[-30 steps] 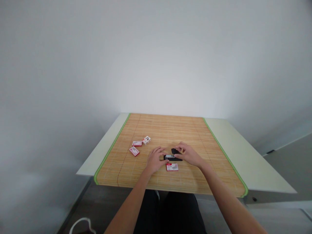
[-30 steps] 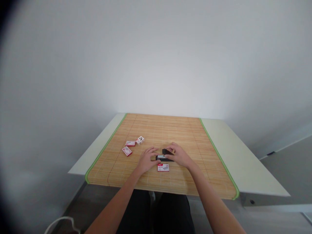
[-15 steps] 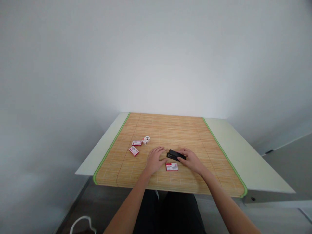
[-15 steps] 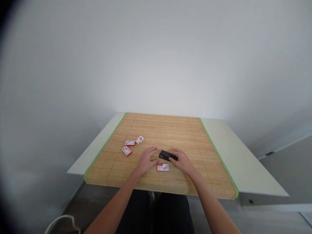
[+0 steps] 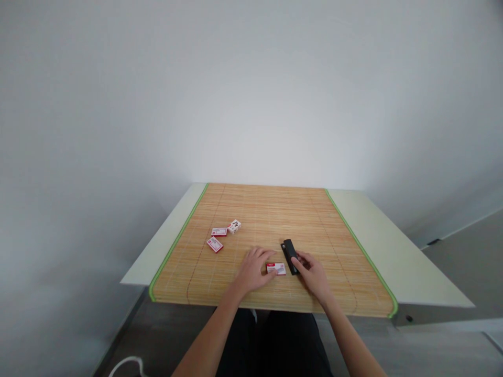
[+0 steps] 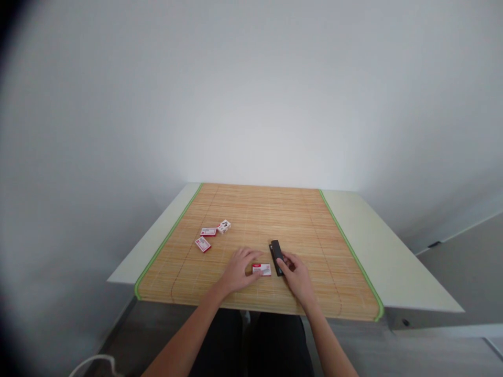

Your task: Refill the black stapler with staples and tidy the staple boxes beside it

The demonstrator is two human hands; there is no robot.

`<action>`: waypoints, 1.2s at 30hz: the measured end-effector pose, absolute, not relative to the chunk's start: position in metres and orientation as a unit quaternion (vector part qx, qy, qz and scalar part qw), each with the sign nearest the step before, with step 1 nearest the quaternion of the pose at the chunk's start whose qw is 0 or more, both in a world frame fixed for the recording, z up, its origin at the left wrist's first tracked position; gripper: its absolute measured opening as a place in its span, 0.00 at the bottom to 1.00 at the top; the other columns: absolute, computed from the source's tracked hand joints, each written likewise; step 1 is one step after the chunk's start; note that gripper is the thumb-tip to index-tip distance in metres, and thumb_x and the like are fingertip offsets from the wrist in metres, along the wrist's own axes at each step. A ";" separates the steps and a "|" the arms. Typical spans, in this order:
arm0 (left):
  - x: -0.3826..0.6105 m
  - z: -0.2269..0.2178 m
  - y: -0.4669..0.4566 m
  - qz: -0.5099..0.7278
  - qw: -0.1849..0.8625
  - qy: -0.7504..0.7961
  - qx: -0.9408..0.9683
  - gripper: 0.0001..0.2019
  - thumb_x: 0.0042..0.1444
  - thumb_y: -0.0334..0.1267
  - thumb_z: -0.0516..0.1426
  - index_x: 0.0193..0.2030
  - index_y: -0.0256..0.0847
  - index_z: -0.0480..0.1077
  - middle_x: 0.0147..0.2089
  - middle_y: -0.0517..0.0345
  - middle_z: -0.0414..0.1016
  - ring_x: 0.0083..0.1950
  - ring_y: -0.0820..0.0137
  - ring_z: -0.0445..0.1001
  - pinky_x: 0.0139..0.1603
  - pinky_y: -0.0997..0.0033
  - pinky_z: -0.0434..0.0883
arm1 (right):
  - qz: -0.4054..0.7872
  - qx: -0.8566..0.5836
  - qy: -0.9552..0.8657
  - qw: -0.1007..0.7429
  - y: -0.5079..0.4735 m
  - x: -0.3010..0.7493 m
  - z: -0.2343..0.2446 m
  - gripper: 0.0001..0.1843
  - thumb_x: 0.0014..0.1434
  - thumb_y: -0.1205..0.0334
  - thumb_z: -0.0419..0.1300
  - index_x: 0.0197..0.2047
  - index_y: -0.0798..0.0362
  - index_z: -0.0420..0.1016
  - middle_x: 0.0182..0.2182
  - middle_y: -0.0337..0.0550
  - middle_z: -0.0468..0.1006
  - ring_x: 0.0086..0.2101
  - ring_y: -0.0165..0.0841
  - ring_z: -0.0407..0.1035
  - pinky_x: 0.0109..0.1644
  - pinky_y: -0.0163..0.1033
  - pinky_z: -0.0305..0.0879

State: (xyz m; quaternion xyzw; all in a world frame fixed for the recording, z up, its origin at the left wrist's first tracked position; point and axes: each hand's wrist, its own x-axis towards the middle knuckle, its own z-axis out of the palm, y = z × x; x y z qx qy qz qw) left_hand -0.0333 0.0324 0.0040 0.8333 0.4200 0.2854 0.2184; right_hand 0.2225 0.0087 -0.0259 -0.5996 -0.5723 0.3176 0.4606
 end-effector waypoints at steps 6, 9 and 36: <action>-0.025 0.001 0.030 0.244 0.186 0.434 0.847 0.26 0.65 0.48 0.58 0.69 0.54 0.65 0.57 0.54 0.77 0.57 0.58 0.73 0.59 0.55 0.65 | 0.331 -0.591 -0.558 0.480 0.008 0.222 -0.027 0.29 0.60 0.38 0.64 0.55 0.51 0.80 0.36 0.46 0.80 0.34 0.38 0.71 0.41 0.43 0.69; -0.021 -0.003 0.030 0.261 0.183 0.452 0.833 0.21 0.69 0.46 0.53 0.67 0.51 0.67 0.61 0.53 0.76 0.58 0.59 0.73 0.61 0.55 0.65 | 0.339 -0.594 -0.549 0.481 0.009 0.222 -0.028 0.30 0.60 0.39 0.65 0.55 0.52 0.80 0.35 0.45 0.80 0.33 0.37 0.71 0.40 0.43 0.69; -0.011 -0.009 0.033 0.261 0.188 0.458 0.829 0.28 0.50 0.61 0.67 0.51 0.46 0.71 0.50 0.53 0.72 0.52 0.56 0.69 0.52 0.59 0.64 | 0.489 -0.541 -0.529 0.434 0.003 0.213 -0.011 0.26 0.57 0.38 0.66 0.44 0.52 0.82 0.34 0.45 0.83 0.32 0.37 0.75 0.36 0.40 0.72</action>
